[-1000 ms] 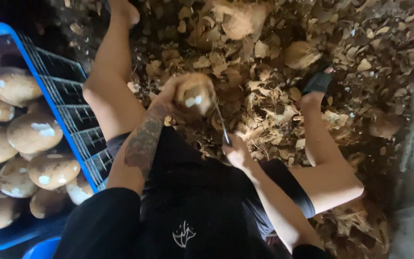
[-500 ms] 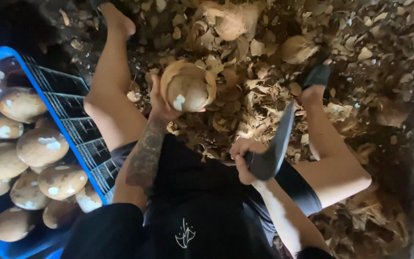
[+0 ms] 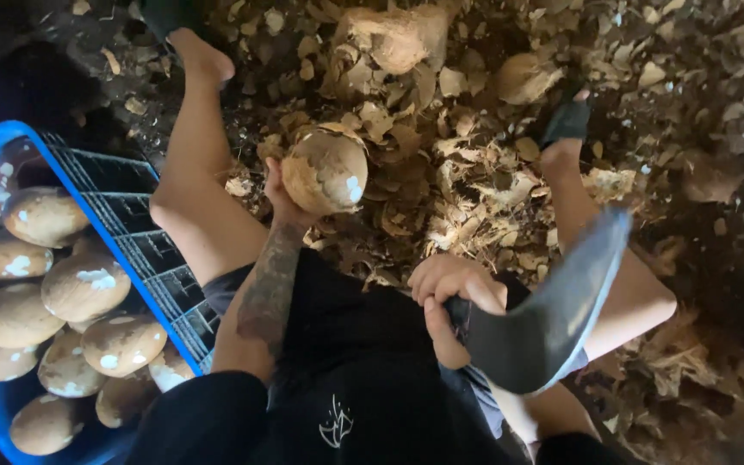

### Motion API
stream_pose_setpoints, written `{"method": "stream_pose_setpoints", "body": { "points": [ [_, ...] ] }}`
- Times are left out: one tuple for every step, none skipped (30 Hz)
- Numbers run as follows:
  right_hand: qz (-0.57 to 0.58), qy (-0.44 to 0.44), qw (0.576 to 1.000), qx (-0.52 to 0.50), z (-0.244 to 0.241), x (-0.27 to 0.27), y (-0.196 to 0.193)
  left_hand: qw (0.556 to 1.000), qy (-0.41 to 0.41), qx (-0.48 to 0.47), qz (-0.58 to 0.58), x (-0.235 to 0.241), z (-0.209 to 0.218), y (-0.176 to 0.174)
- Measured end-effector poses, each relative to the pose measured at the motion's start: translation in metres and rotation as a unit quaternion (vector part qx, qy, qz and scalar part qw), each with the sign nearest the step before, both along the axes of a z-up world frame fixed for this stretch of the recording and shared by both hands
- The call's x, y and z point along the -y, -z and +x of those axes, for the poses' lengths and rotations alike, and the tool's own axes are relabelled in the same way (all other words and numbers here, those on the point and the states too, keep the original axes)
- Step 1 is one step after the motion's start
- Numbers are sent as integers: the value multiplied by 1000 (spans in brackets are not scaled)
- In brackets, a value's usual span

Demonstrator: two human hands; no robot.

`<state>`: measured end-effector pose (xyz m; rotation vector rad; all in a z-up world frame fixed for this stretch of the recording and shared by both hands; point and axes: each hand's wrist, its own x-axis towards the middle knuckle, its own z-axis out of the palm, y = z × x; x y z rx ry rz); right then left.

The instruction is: The person sits on the ground and uses a machete to peel the husk off a coconut. They hold the coconut with their left hand and repeatedly strike it with the machete in their right hand to remove the outer layer. The peeled coconut is then placed into a blue crate filled with other coconuts.

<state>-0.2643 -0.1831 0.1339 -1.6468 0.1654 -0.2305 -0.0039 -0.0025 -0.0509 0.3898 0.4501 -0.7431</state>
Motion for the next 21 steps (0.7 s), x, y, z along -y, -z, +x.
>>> {"method": "stream_pose_setpoints", "body": {
  "points": [
    [1, -4, 1000, 0, -3, 2, 6, 1000, -4, 0, 1, -3, -2, 11],
    [-17, -21, 998, -52, -6, 4, 12, 1000, 10, -4, 6, -5, -3, 21],
    [-39, -37, 994, -100, -5, 8, 18, 1000, 23, -5, 8, -5, 0, 31],
    [-41, -41, 994, -97, 6, 6, 27, 1000, 19, -1, 6, -3, 2, 33],
    [-59, -51, 986, -150, 11, 0, 34, 1000, 19, -10, 4, -4, -2, 36],
    [-75, -62, 974, -202, 16, -7, 42, 1000, 19, -19, 1, -6, -6, 39],
    [-74, -59, 975, -203, 32, -9, 51, 1000, 22, -19, 2, -6, -4, 47],
    [-91, -69, 960, -254, 48, -11, 60, 999, 38, -5, 25, -7, -3, 55],
    [-109, -76, 944, -303, 65, -12, 69, 997, 55, 11, 47, -6, 0, 63],
    [-108, -72, 944, -302, 65, -12, 75, 997, 59, 12, 46, -4, -4, 49],
    [-127, -80, 926, -347, 67, -9, 81, 998, 52, 10, 31, -1, -6, 35],
    [-145, -87, 904, -392, 69, -7, 87, 999, 44, 7, 16, 3, -7, 21],
    [-144, -86, 907, -386, 56, -4, 126, 999, 45, 13, 19, 0, -8, 26],
    [-56, -28, 917, -393, 45, -3, 166, 999, 46, -2, -8, -3, -7, 32],
    [34, 30, 915, -401, 29, -1, 205, 998, 49, -22, -34, -5, -12, 38],
    [37, 31, 916, -399, 40, 1, 179, 998, 51, -21, -31, -5, -1, 28],
    [19, 18, 937, -348, 44, 5, 152, 995, 80, 43, -48, -3, 3, 20],
    [2, 5, 955, -296, 49, 8, 126, 986, 109, 107, -65, -1, 6, 12],
    [0, 9, 956, -295, 50, 10, 127, 985, 112, 109, -68, 3, 8, -5],
    [12, 29, 970, -243, 51, 12, 128, 985, 91, 128, -71, 7, 9, -23],
    [26, 44, 980, -194, 49, 10, 128, 985, 64, 145, -70, 4, 5, -41]
  ]
}}
